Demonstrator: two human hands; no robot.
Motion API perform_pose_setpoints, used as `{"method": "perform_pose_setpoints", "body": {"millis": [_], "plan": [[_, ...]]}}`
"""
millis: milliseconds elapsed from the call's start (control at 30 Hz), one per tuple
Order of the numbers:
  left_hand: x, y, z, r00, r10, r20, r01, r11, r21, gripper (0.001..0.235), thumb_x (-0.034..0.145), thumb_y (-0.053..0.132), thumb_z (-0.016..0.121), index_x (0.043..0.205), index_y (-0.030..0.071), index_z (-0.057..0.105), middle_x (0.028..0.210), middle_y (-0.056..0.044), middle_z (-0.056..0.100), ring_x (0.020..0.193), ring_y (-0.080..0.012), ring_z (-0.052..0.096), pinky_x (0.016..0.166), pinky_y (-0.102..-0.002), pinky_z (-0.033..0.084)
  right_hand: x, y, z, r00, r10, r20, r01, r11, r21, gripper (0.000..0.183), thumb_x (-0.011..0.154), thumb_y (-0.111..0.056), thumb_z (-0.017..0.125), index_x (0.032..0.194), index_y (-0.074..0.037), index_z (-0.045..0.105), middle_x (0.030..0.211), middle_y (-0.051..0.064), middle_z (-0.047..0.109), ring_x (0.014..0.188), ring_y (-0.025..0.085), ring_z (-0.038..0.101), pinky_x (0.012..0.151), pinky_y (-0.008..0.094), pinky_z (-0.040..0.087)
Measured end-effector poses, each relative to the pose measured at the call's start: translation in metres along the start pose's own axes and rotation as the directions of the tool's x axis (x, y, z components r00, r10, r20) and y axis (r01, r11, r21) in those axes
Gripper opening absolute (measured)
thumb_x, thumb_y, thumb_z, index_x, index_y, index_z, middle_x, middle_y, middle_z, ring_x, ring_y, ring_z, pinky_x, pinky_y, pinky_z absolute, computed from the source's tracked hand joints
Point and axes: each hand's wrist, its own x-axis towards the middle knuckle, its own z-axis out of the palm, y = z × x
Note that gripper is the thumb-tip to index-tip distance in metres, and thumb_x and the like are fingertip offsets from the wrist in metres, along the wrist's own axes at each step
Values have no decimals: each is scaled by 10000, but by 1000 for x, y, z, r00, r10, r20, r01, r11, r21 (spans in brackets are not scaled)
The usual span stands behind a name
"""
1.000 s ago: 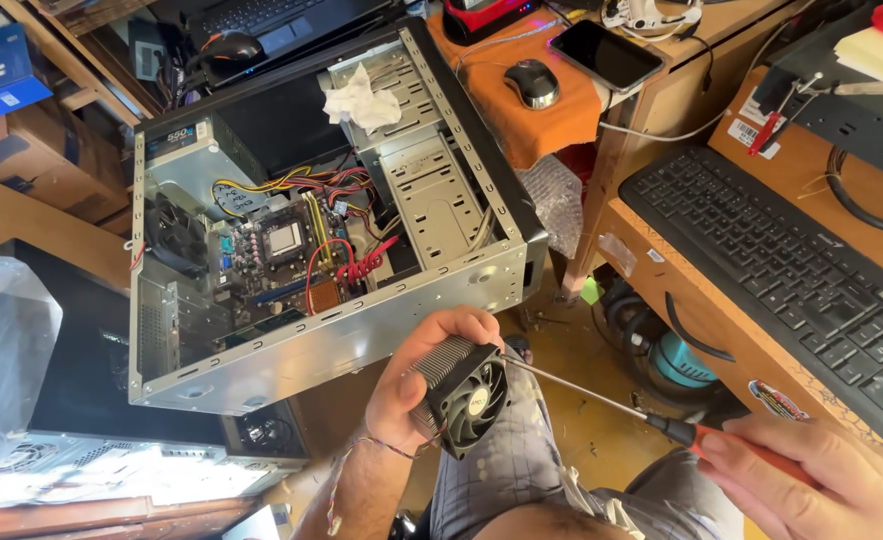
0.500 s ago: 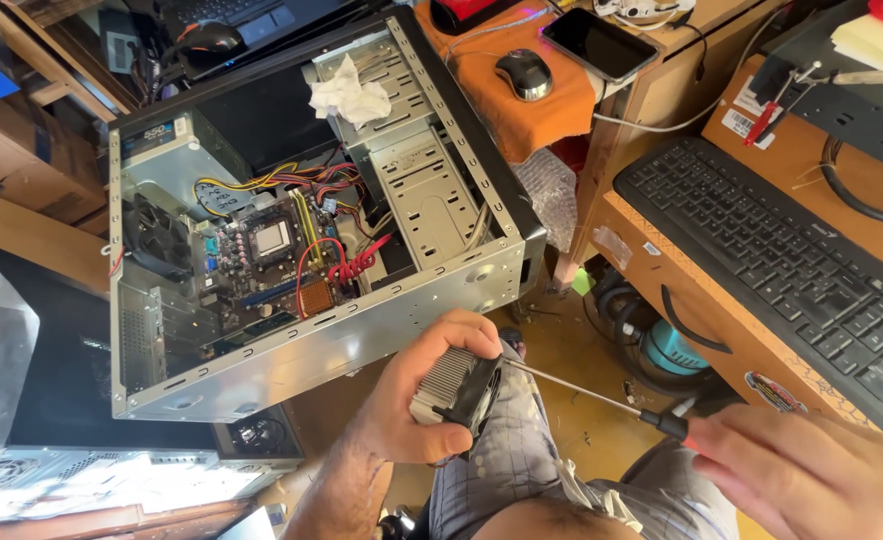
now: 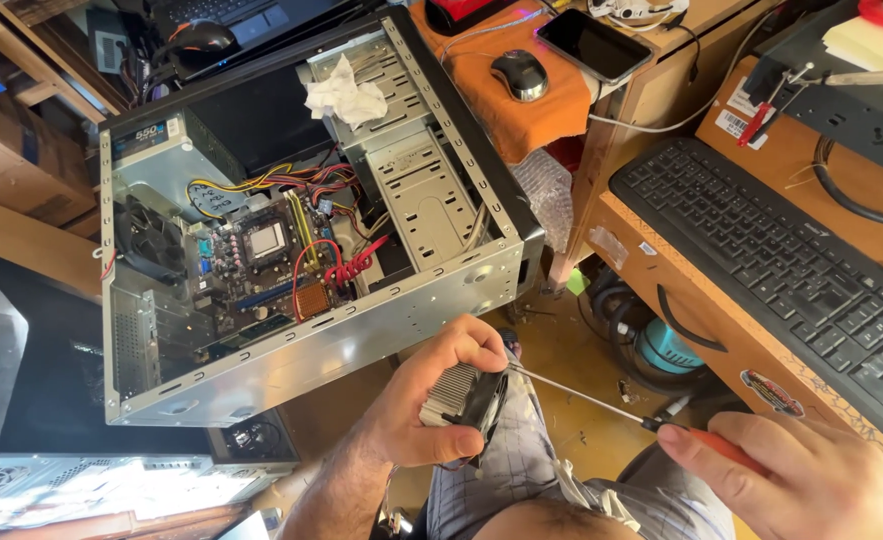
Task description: The person disconnects a fan cable from the motherboard, then uses a screwdriver to loosen and remove the CPU cooler from the computer case. The cooler is lifted out and held in hand.
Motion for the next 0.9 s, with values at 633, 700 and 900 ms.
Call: {"method": "perform_pose_setpoints", "body": {"millis": [633,700,900], "plan": [[22,24,-12,1000,19,17,-21,991,134,566,935,571,623,1243,104,538,1223,-101,502,1121,-222,536,1008,-387,425,47,-11,-38,996,2,-94,-6,999,-45,204,913,-198,649,1088,-95,672,1146,127,726,861,252,739,651,368,591],[24,32,-15,999,34,28,-38,988,151,557,942,580,620,1250,124,531,1225,-99,495,1159,-228,517,1034,-397,413,40,8,-23,959,278,46,-281,927,250,283,788,-256,761,1057,-169,752,1003,11,830,709,127,817,612,269,668],[28,34,-22,997,46,59,-55,983,173,545,943,574,623,1251,132,537,1249,-93,501,1186,-230,530,1076,-416,409,65,28,-27,385,572,724,-905,81,418,254,761,36,923,1010,-9,900,780,152,957,639,235,808,601,332,632]]}}
